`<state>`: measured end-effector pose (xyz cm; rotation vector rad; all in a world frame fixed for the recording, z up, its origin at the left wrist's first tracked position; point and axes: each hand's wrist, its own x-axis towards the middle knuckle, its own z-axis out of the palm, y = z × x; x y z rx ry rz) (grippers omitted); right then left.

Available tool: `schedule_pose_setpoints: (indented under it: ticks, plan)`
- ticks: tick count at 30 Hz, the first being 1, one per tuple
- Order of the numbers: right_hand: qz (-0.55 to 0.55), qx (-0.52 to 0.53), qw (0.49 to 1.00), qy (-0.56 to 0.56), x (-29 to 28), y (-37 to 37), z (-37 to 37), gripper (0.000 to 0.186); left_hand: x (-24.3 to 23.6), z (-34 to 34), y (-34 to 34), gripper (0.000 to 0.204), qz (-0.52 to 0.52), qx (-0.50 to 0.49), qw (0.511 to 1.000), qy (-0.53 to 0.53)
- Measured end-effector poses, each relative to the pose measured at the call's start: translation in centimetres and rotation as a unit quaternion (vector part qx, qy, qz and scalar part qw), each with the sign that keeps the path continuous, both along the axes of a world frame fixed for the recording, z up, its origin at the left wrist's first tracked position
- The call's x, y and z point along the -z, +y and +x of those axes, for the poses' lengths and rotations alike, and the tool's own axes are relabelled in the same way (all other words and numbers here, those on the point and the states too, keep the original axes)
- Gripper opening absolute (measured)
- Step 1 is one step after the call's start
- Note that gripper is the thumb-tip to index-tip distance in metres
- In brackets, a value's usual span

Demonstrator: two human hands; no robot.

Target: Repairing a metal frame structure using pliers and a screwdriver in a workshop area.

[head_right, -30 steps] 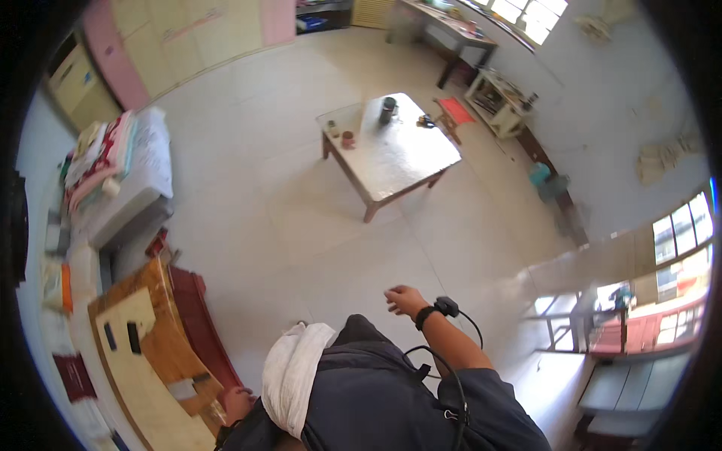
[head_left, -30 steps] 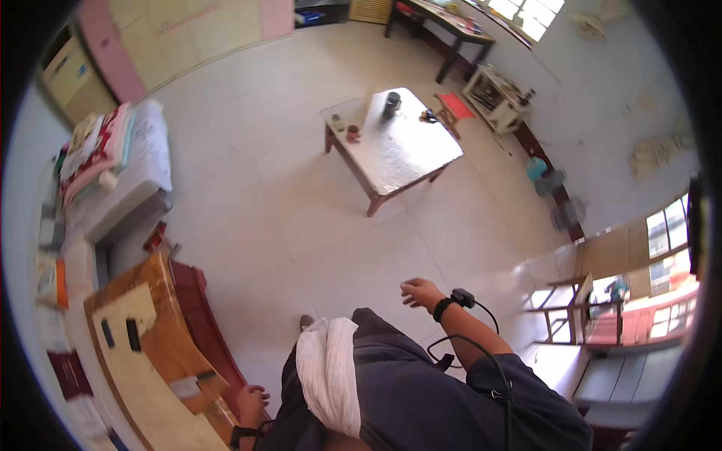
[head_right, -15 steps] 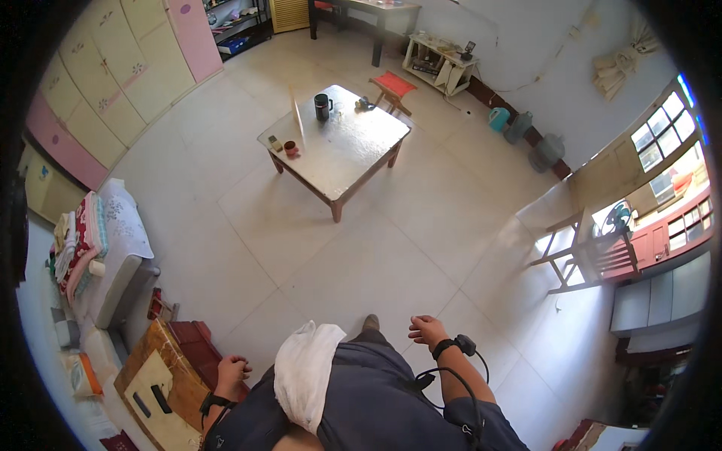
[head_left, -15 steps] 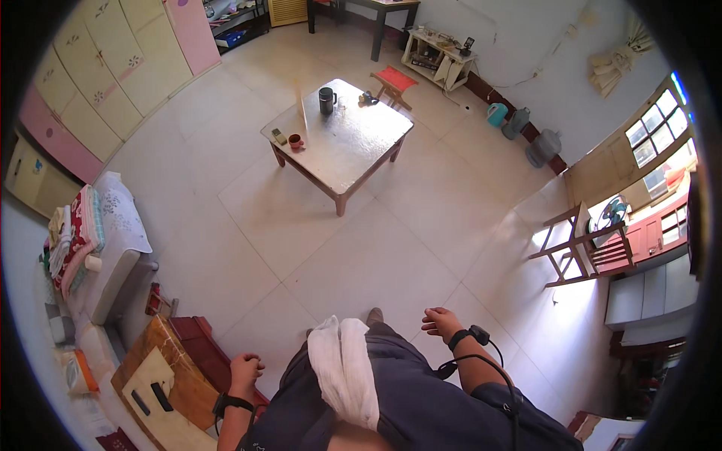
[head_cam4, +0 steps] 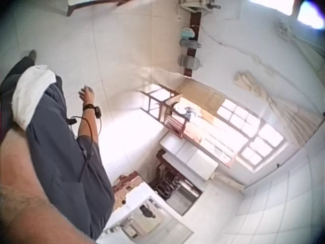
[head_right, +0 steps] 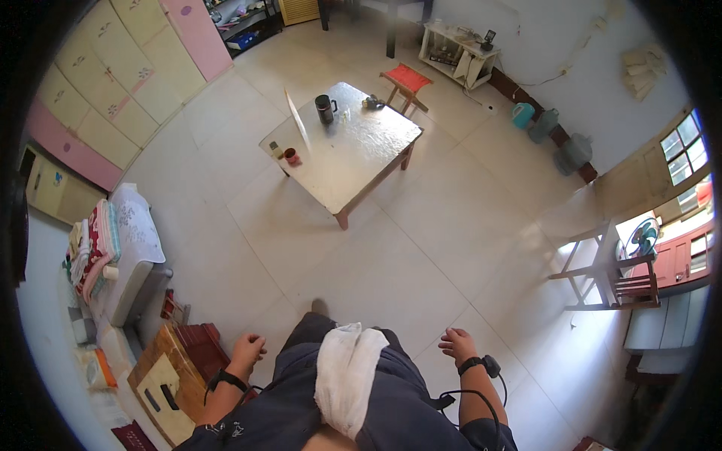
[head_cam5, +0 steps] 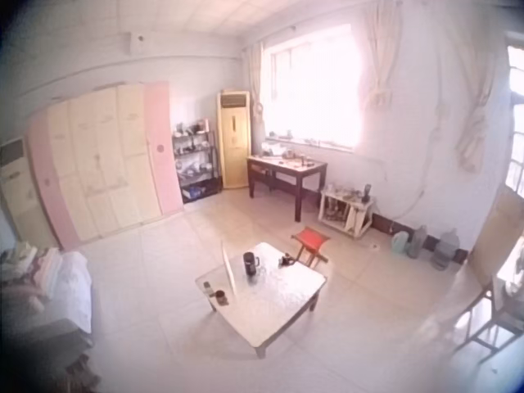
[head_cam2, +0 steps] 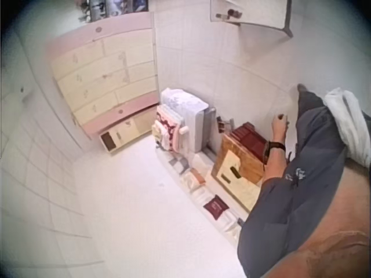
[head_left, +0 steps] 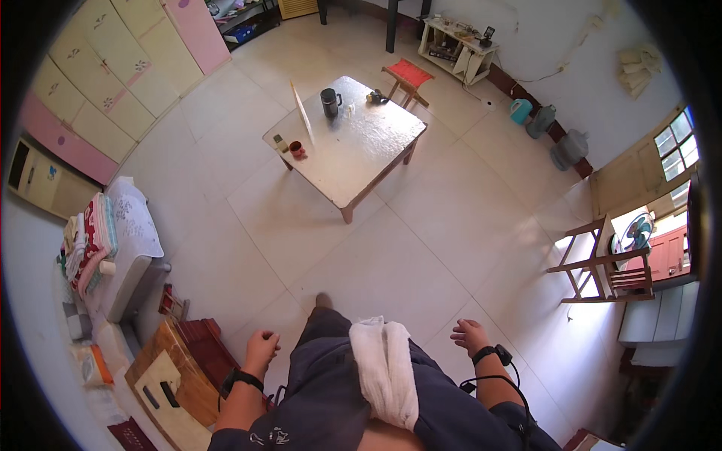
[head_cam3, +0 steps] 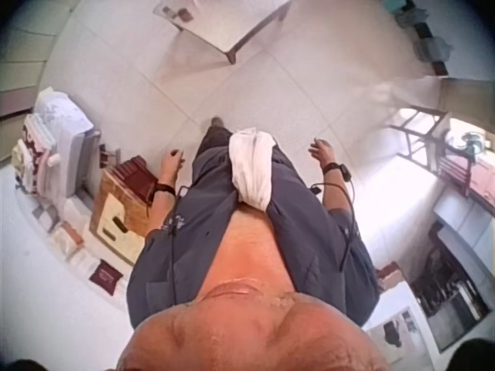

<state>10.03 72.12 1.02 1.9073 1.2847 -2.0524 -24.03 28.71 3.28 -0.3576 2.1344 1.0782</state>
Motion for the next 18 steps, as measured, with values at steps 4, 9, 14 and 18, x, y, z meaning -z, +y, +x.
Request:
schedule_pose_setpoints:
  ticks: [4, 9, 14, 18]
  plan:
    - [-0.014, 0.037, 0.999, -0.018, 0.3, 1.5, -2.1, 0.045, 1.5, -8.2, 6.9, 0.039, -0.036, 0.092, 0.994, 0.039]
    - [-0.030, 0.098, 0.991, -0.084, 0.9, 3.3, -6.4, 0.038, 6.8, -22.5, 18.1, 0.048, -0.111, 0.215, 0.949, 0.202]
    - [-0.041, 0.138, 0.976, -0.164, 1.0, 5.3, -14.2, 0.037, 12.8, -38.3, 29.8, 0.053, -0.125, 0.235, 0.930, 0.254]
    - [-0.079, 0.095, 0.970, -0.208, 1.9, 6.9, -21.2, 0.040, 19.2, -48.9, 36.1, 0.065, -0.165, 0.243, 0.910, 0.294]
